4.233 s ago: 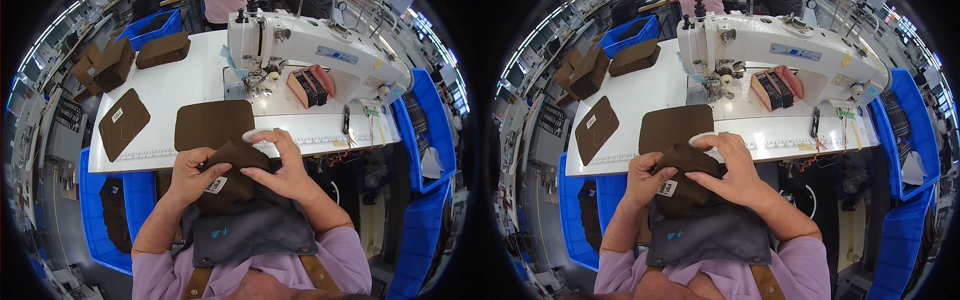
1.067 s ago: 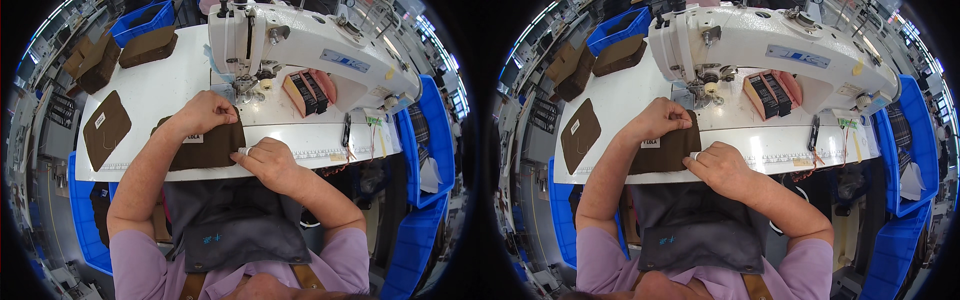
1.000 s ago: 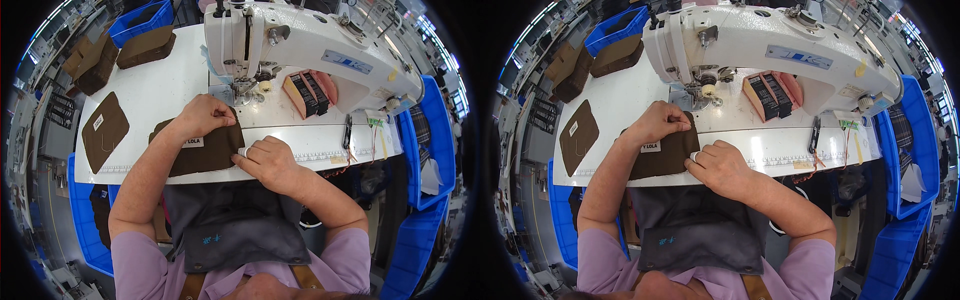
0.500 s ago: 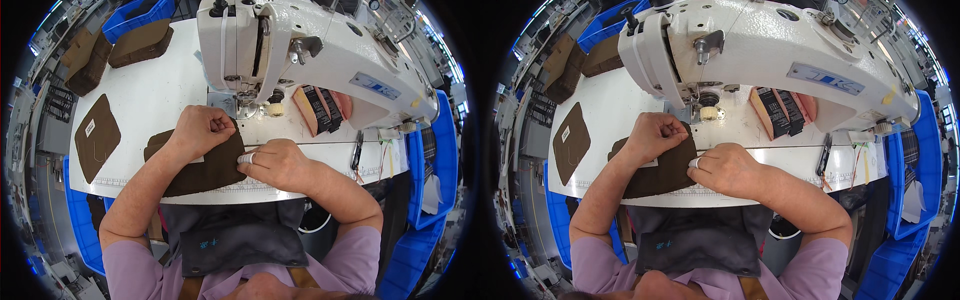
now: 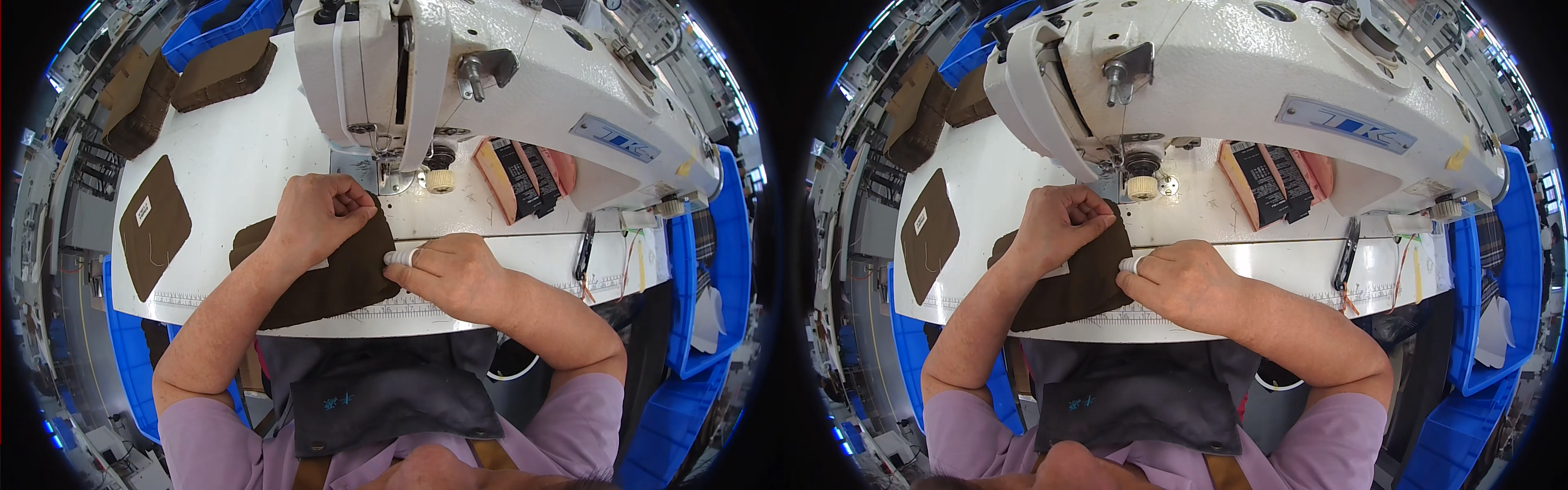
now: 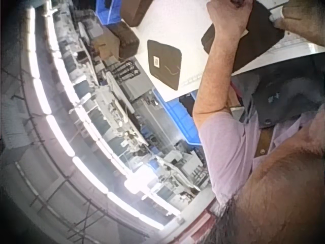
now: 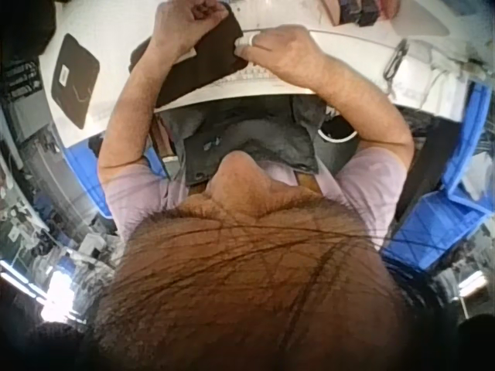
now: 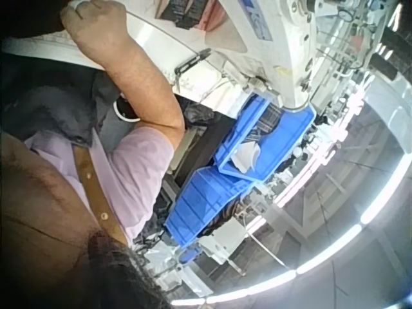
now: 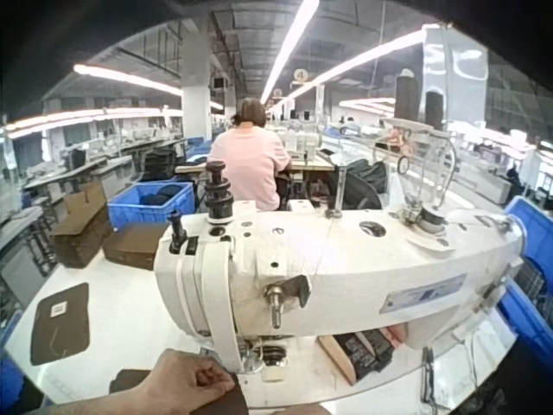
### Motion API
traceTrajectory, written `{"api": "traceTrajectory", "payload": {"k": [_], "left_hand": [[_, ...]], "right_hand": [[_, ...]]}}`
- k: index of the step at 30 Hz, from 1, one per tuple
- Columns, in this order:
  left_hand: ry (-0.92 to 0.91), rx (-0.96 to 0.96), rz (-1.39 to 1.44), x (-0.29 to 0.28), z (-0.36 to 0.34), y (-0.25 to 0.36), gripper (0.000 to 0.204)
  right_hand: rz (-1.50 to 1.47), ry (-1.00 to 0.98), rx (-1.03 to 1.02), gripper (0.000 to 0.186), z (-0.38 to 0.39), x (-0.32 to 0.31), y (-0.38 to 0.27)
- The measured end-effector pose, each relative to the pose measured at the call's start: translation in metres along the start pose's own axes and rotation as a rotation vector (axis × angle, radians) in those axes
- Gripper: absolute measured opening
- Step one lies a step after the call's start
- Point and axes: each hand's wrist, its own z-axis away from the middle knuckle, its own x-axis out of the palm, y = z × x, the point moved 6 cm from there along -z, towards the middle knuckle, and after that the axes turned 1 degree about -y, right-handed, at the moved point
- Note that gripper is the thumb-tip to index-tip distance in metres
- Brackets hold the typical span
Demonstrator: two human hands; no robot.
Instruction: The person sews fabric pieces with a sewing machine, takes tags from a container, and stitches the tags onto the fabric pieces.
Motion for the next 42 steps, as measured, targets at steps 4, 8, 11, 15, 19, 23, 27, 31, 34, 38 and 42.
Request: {"api": "traceTrajectory", "payload": {"k": [4,8,11,15,19,23,27,31,34,38,42], "left_hand": [[0.008,-0.011,0.0,0.001,-0.001,-0.004,0.016],[0.002,-0.016,-0.04,0.002,0.0,-0.001,0.016],[0.009,-0.008,-0.041,0.002,0.002,0.001,0.013],[0.093,0.099,-0.115,0.002,0.01,0.007,0.013],[0.248,0.382,-0.381,0.009,0.029,0.02,0.019],[0.246,0.51,-0.521,0.017,0.043,0.033,0.021],[0.269,0.546,-0.539,0.016,0.033,0.027,0.021],[0.244,0.54,-0.517,0.012,0.012,0.015,0.023],[0.251,0.549,-0.503,0.01,0.005,0.012,0.024],[0.261,0.565,-0.482,0.008,-0.002,0.01,0.022],[0.288,0.599,-0.471,0.008,-0.003,0.008,0.022]], "right_hand": [[0.026,-0.025,-0.005,0.03,-0.001,-0.001,-0.002],[0.03,-0.07,-0.005,0.025,-0.001,-0.001,-0.002],[0.066,-0.008,-0.027,0.022,-0.002,-0.001,-0.003],[0.04,-0.098,-0.007,0.023,0.001,0.003,-0.003],[0.058,-0.025,-0.048,0.018,0.0,0.003,-0.007],[0.062,-0.01,-0.057,0.016,0.0,0.005,-0.005],[0.113,-0.044,-0.023,0.014,-0.008,0.008,0.001],[0.141,-0.037,0.024,0.014,-0.017,0.011,0.012],[0.173,0.004,0.059,0.015,-0.018,0.013,0.017],[0.187,0.022,0.08,0.017,-0.018,0.014,0.022],[0.183,0.053,0.073,0.018,-0.017,0.015,0.023]]}}
